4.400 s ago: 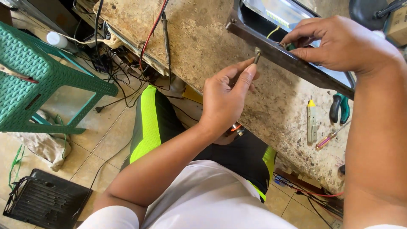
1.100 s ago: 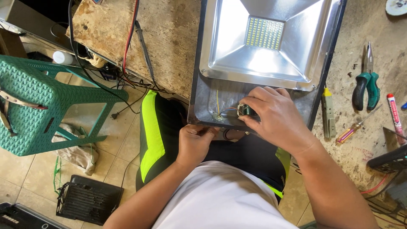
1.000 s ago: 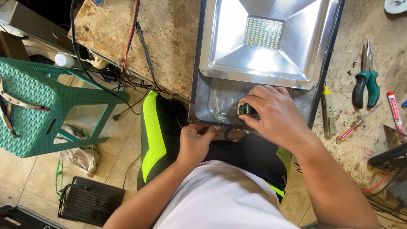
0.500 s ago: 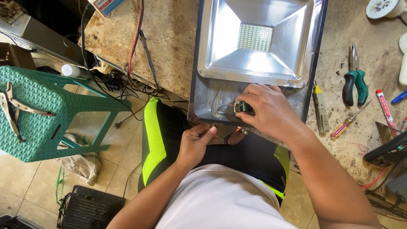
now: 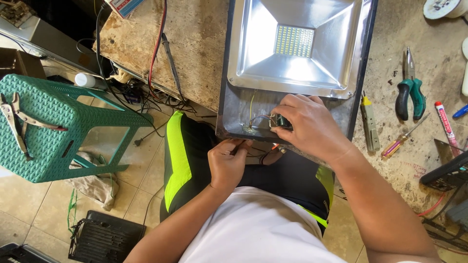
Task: Disassembling and inspecting an LED floodlight on a repair bench using a drill, screwdriver, and pliers.
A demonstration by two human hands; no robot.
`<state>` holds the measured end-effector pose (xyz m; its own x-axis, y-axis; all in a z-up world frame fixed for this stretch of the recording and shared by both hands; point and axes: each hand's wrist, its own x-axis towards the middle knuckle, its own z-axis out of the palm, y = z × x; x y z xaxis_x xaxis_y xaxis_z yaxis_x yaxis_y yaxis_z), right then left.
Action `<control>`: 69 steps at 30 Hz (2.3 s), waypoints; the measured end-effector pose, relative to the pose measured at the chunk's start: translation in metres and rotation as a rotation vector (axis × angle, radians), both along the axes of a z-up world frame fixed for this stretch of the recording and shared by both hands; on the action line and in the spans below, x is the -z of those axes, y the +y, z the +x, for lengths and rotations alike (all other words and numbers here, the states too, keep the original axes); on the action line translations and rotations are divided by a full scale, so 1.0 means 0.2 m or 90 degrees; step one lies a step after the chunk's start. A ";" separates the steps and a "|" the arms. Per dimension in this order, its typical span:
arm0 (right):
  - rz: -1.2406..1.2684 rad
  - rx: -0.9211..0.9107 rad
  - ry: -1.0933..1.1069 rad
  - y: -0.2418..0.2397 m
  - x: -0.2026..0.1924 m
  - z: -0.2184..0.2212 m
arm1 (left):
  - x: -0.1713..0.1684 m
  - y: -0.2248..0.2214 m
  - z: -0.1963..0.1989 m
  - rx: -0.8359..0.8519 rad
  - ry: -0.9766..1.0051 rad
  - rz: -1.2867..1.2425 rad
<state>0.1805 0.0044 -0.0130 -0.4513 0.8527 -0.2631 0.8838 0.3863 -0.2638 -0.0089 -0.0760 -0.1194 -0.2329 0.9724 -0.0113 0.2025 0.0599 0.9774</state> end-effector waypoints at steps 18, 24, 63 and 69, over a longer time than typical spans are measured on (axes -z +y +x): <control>-0.093 0.060 0.093 -0.03 -0.14 0.07 | 0.04 0.09 -0.15 0.270 -0.102 -0.140; -0.111 0.067 0.070 -0.05 -0.15 0.15 | 0.03 0.06 -0.16 0.216 -0.056 -0.151; 0.331 -0.043 0.092 -0.09 0.24 0.40 | -0.28 0.53 -0.05 0.462 0.633 0.636; 0.260 0.004 0.186 -0.09 0.15 0.39 | -0.32 0.52 -0.05 0.460 0.617 0.628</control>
<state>0.2593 -0.0130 -0.0435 -0.4513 0.8625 0.2290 0.7980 0.5049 -0.3290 -0.0186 0.0285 -0.0545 0.7297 0.4090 0.5480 0.4570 -0.8878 0.0540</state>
